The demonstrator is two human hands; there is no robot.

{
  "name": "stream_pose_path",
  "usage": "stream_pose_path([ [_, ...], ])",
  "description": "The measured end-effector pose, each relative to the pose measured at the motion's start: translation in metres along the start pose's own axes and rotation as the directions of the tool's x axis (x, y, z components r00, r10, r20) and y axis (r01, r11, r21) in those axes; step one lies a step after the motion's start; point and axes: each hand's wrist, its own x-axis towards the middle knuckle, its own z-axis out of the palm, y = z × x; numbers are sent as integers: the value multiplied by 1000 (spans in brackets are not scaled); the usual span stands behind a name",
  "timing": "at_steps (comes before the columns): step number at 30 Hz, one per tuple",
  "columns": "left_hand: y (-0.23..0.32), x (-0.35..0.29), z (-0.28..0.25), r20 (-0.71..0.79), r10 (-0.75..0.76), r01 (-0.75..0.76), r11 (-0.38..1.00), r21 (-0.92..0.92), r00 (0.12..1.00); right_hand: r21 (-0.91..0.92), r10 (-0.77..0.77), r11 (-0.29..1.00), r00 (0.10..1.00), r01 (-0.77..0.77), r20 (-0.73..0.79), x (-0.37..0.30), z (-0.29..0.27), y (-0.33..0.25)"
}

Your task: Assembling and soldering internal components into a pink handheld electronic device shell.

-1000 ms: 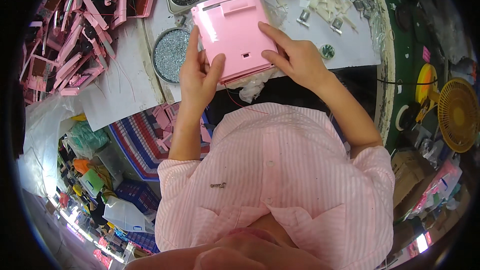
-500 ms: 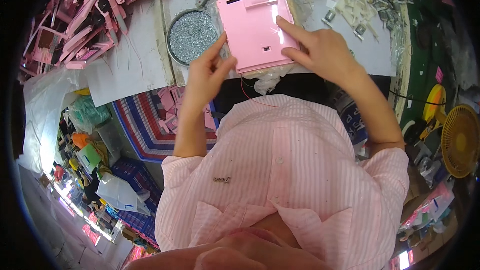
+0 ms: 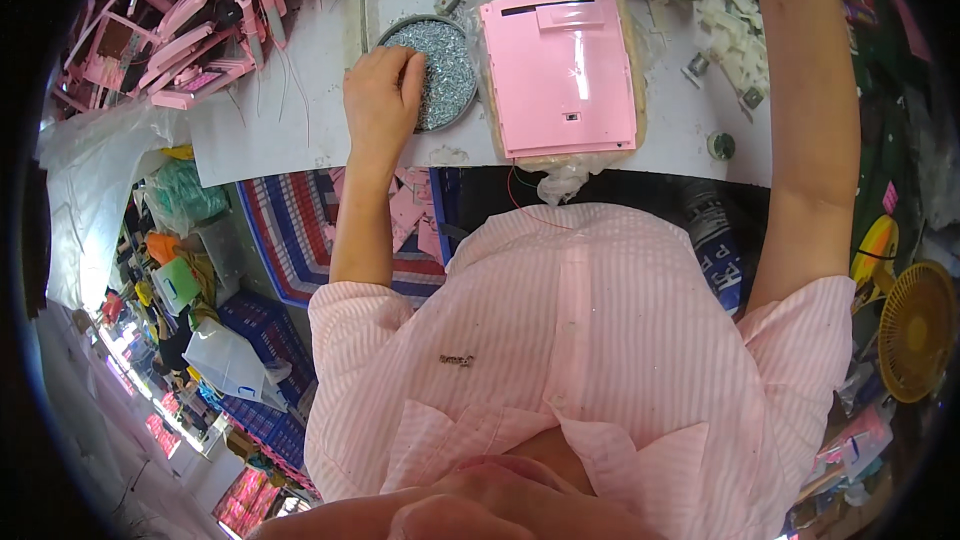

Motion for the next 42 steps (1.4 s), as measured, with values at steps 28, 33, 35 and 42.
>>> stream_pose_path([
  [28,137,-11,9,-41,322,-260,677,-689,946,593,-34,804,993,-42,116,-154,29,-55],
  [33,137,-7,6,-82,386,-350,700,-622,919,597,9,799,995,-68,102,-156,31,-56],
  [35,136,-5,7,-101,407,-381,700,-604,908,586,17,807,994,-75,104,-157,31,-56],
  [42,137,-3,7,-69,488,-453,737,-502,870,564,137,811,988,-155,75,-165,39,-55],
])
